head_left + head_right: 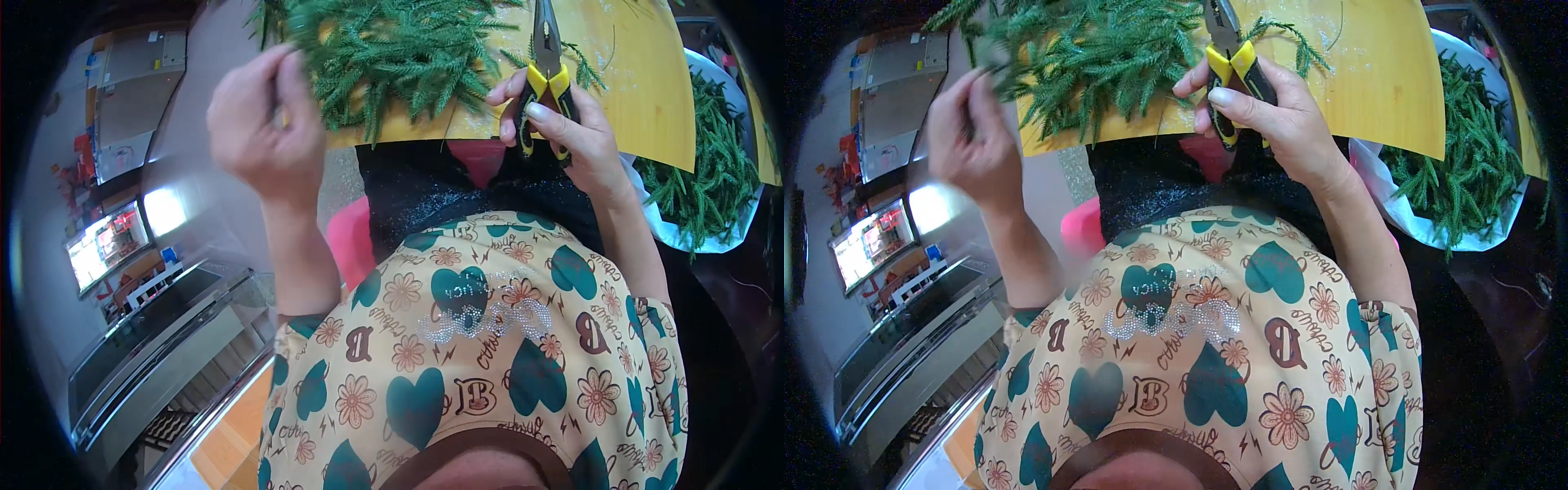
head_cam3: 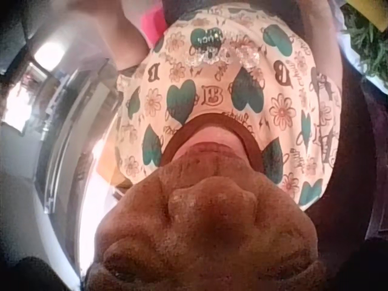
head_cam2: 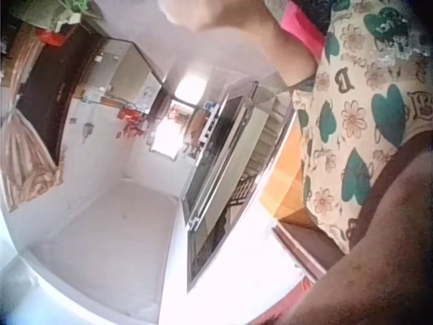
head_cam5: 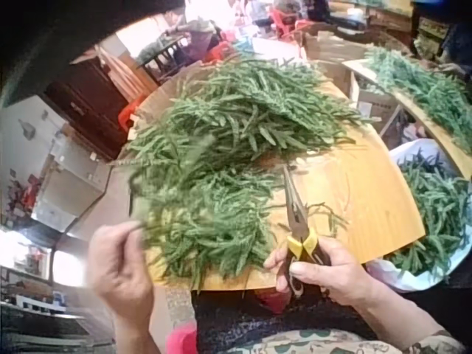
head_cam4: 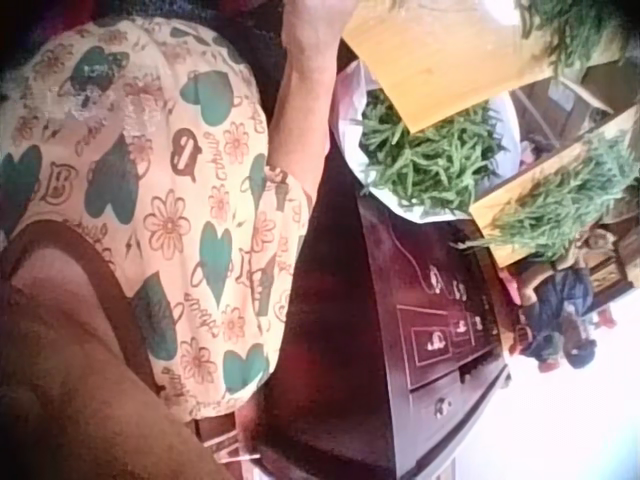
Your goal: Trimming small branches from a green plant using pliers.
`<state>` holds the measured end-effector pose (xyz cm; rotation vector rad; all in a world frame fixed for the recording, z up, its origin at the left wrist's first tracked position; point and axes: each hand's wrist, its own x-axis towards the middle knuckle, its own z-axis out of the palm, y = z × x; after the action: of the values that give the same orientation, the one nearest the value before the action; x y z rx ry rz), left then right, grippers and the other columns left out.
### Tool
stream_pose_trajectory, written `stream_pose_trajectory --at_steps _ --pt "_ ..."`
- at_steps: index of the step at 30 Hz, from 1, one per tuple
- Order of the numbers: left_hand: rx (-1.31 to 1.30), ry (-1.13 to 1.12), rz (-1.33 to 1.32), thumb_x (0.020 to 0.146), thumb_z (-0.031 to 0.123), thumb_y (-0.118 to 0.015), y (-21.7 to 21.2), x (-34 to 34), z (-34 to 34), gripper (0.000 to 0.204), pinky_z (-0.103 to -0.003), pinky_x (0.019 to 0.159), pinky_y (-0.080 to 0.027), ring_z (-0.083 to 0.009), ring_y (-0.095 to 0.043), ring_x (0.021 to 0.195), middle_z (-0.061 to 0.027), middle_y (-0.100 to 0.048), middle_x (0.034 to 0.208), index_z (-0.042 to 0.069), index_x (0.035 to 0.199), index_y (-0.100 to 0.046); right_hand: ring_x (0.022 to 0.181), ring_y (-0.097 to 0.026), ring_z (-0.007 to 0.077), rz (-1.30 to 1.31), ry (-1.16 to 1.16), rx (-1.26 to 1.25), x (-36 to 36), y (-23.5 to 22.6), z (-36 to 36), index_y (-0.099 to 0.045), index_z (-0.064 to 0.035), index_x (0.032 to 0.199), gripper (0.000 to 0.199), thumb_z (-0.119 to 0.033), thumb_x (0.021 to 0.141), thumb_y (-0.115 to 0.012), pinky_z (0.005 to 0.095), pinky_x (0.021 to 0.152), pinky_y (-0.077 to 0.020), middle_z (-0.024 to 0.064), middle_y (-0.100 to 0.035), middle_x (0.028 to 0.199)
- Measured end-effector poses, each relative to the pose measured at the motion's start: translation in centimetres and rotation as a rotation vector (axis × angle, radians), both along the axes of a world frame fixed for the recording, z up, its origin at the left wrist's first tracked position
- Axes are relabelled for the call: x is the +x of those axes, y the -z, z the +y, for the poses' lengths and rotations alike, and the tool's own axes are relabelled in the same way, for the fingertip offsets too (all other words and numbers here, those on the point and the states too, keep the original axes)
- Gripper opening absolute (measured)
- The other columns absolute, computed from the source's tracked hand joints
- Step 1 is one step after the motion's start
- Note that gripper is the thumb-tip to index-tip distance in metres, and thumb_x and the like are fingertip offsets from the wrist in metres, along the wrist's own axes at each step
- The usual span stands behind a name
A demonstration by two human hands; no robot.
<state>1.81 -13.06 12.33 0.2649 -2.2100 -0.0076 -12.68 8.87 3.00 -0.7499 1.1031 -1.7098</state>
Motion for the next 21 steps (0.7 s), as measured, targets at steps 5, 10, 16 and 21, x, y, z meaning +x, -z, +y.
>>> stream_pose_trajectory --at_steps 5,10,16,21 --pt "-0.252 0.063 -0.277 0.079 0.009 -0.069 -2.0 -0.6 -0.9 0.005 -0.031 0.065 -0.045 -0.0184 -0.062 0.070 -0.0045 -0.065 0.075 0.007 0.083 -0.067 0.083 -0.058 0.0167 0.022 0.002 0.009 -0.1 0.1 0.0 -0.050 -0.0014 0.111 0.026 -0.017 0.090 -0.052 0.0309 0.079 -0.0472 0.0163 -0.056 0.110" --pt "0.058 0.035 -0.215 0.079 0.008 -0.069 -2.3 0.6 1.1 0.006 -0.029 0.063 -0.043 -0.0190 -0.062 0.071 -0.0056 -0.064 0.075 0.006 0.084 -0.066 0.083 -0.058 0.0168 -0.003 0.004 0.036 -0.1 0.3 0.1 -0.050 -0.0014 0.111 0.026 -0.017 0.090 -0.052 0.0304 0.078 -0.0465 0.0154 -0.057 0.108" --pt "0.582 0.053 -0.142 0.078 0.012 -0.070 2.5 1.4 4.1 0.011 -0.029 0.067 -0.042 -0.0225 -0.060 0.071 -0.0086 -0.064 0.075 0.006 0.086 -0.067 0.087 -0.058 0.0162 0.212 0.049 0.005 0.7 -0.2 -0.3 -0.051 -0.0003 0.110 0.025 -0.015 0.089 -0.053 0.0298 0.079 -0.0454 0.0123 -0.058 0.106" --pt "0.515 0.088 -0.396 0.079 0.015 -0.070 4.3 1.1 4.1 0.014 -0.030 0.067 -0.044 -0.0236 -0.059 0.070 -0.0095 -0.065 0.078 0.004 0.087 -0.066 0.090 -0.057 0.0170 0.472 0.128 0.067 2.0 -0.2 -0.7 -0.053 -0.0003 0.110 0.026 -0.008 0.086 -0.058 0.0307 0.081 -0.0451 0.0095 -0.060 0.105"
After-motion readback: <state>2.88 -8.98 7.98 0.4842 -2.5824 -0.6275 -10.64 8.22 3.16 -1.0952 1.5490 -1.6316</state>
